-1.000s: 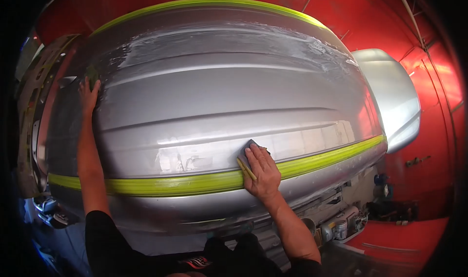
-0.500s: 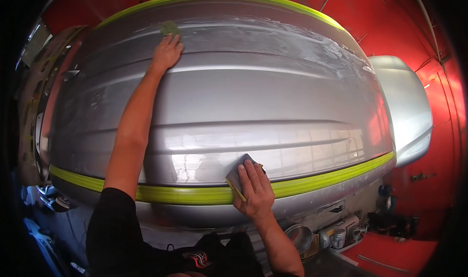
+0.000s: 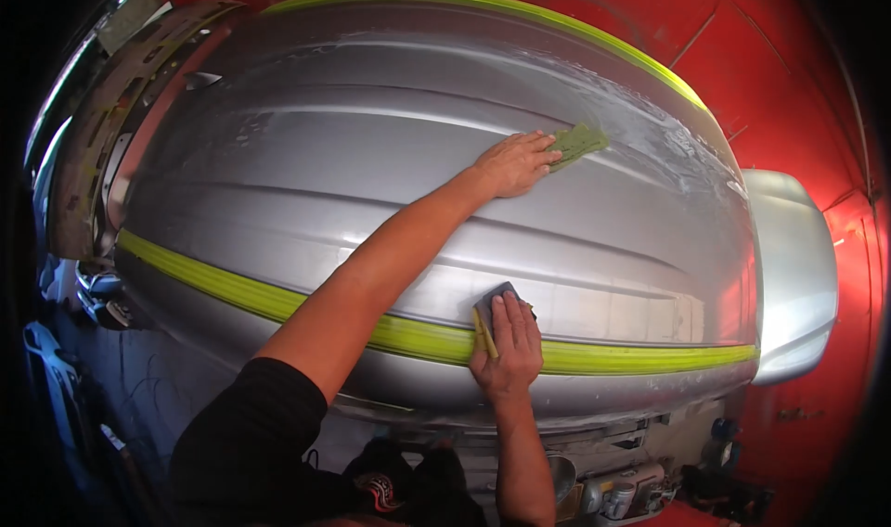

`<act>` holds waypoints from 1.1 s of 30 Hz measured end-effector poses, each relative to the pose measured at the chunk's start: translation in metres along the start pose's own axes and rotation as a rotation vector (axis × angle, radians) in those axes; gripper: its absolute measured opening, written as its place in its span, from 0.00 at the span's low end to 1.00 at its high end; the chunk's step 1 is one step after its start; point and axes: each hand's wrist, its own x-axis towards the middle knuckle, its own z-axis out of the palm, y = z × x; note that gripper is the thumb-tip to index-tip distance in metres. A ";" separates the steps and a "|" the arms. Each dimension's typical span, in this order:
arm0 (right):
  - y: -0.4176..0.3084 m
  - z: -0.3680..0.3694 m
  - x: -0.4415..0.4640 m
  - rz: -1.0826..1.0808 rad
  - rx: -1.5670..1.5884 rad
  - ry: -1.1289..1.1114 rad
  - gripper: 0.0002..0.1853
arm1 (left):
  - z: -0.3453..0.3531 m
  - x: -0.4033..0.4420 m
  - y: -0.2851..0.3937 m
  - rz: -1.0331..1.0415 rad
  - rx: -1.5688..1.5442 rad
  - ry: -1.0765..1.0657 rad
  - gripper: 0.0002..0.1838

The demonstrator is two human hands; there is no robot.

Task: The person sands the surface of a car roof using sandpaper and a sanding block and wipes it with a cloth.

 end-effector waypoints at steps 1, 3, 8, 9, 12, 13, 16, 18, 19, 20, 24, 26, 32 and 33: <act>0.000 0.001 -0.001 -0.006 0.001 0.001 0.22 | -0.012 -0.021 -0.011 -0.034 -0.009 0.016 0.24; -0.004 0.000 0.002 -0.013 -0.009 0.006 0.21 | -0.037 -0.066 -0.044 -0.099 0.016 0.069 0.23; -0.009 0.002 0.002 -0.038 -0.014 0.013 0.19 | -0.140 -0.226 -0.166 -0.309 0.189 0.335 0.20; -0.010 0.001 0.002 -0.036 -0.016 0.010 0.18 | -0.159 -0.262 -0.192 -0.333 0.216 0.377 0.19; -0.012 0.001 0.003 -0.034 -0.005 0.026 0.18 | -0.212 -0.361 -0.235 -0.645 0.367 0.387 0.19; -0.012 0.001 0.004 -0.034 0.002 0.036 0.18 | -0.227 -0.383 -0.234 -0.742 0.374 0.422 0.19; -0.012 0.001 0.002 -0.026 0.017 0.058 0.18 | -0.250 -0.438 -0.243 -0.761 0.479 0.482 0.18; -0.012 -0.001 0.000 -0.013 0.008 0.057 0.18 | -0.246 -0.449 -0.244 -0.717 0.577 0.494 0.17; -0.013 0.000 0.001 -0.012 0.010 0.056 0.18 | -0.243 -0.447 -0.239 -0.715 0.628 0.495 0.17; -0.013 0.000 0.000 -0.010 0.012 0.061 0.18 | -0.238 -0.447 -0.234 -0.719 0.678 0.493 0.16; -0.009 0.005 -0.002 -0.013 -0.004 0.056 0.18 | -0.202 -0.390 -0.156 -0.679 0.579 0.550 0.15; -0.011 0.004 -0.003 -0.002 -0.014 0.038 0.17 | -0.183 -0.357 -0.109 -0.620 0.467 0.469 0.17; -0.007 0.007 -0.009 0.001 -0.061 0.028 0.16 | -0.139 -0.299 0.020 -0.459 0.196 0.289 0.15; -0.006 0.008 -0.009 -0.003 -0.064 0.033 0.16 | -0.140 -0.301 0.022 -0.490 0.212 0.279 0.14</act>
